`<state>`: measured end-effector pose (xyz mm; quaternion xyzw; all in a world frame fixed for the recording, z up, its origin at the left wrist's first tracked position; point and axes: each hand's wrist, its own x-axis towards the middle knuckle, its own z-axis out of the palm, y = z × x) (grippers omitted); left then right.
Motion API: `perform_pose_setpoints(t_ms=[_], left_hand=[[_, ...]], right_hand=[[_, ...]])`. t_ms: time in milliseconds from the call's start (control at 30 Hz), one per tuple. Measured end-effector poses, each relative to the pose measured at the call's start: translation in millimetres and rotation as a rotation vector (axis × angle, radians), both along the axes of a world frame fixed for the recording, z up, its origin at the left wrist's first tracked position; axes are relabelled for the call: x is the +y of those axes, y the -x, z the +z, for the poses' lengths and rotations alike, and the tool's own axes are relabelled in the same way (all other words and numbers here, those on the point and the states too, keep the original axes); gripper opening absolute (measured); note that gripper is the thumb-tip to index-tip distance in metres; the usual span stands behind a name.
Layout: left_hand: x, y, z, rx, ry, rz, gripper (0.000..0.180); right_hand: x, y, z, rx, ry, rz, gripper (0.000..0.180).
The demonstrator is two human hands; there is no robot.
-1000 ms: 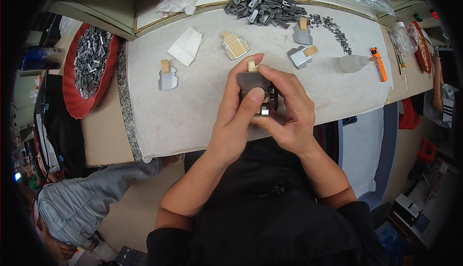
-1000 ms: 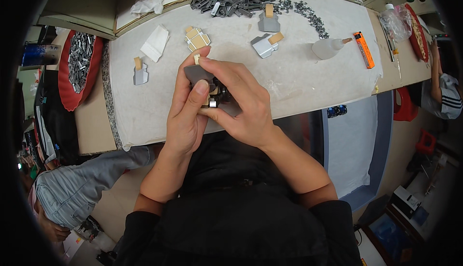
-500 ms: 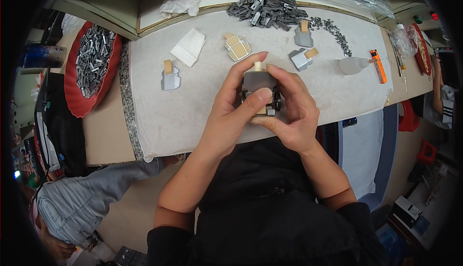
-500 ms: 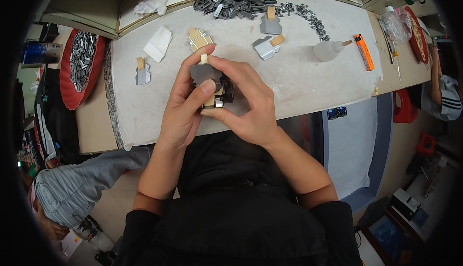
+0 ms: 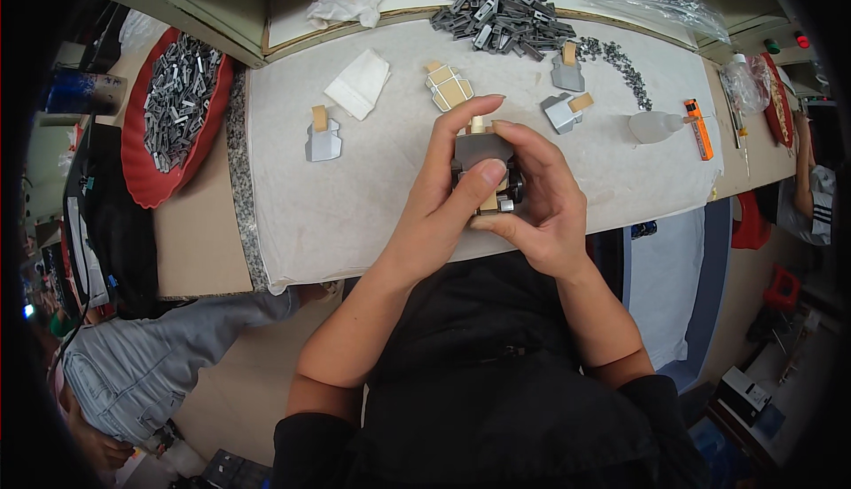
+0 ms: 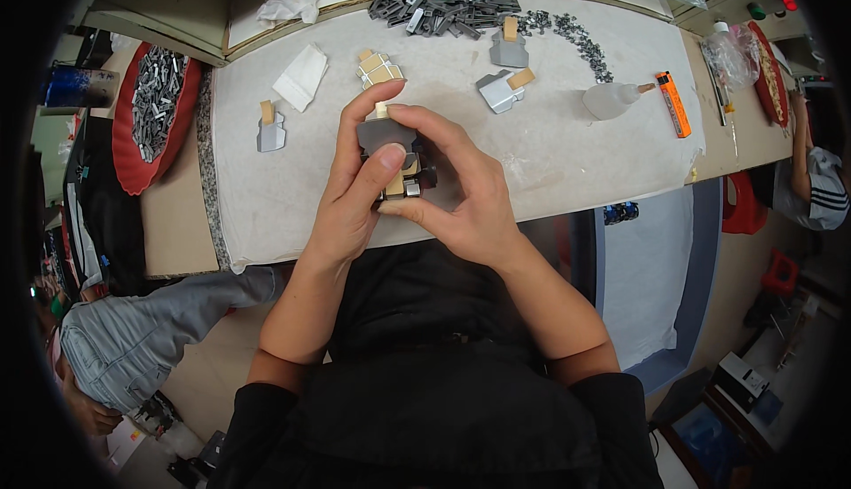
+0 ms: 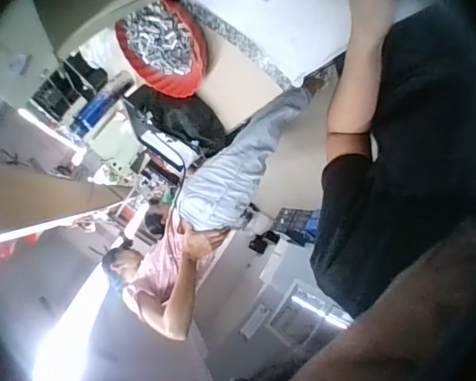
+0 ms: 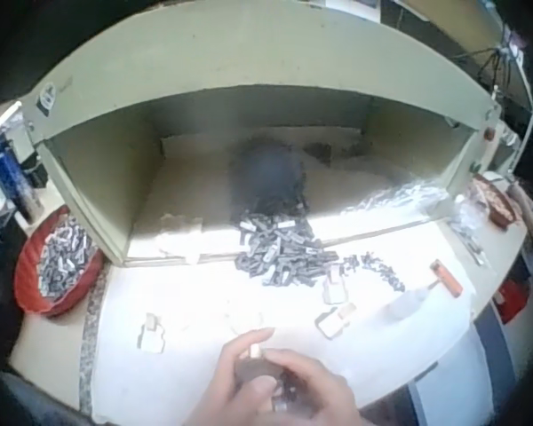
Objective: The person assembles a toy figurine by gluing plastic components together with adhesive from a bottle.
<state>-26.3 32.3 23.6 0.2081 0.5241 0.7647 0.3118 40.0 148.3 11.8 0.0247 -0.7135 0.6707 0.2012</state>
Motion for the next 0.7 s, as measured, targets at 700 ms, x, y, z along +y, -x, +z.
perform_pose_setpoints(t_ms=[700], left_hand=[[-2.2, -1.4, -2.1, -0.013, 0.005, -0.001, 0.043]], right_hand=[[1.6, -4.1, 0.3, -0.056, -0.029, 0.065, 0.073]])
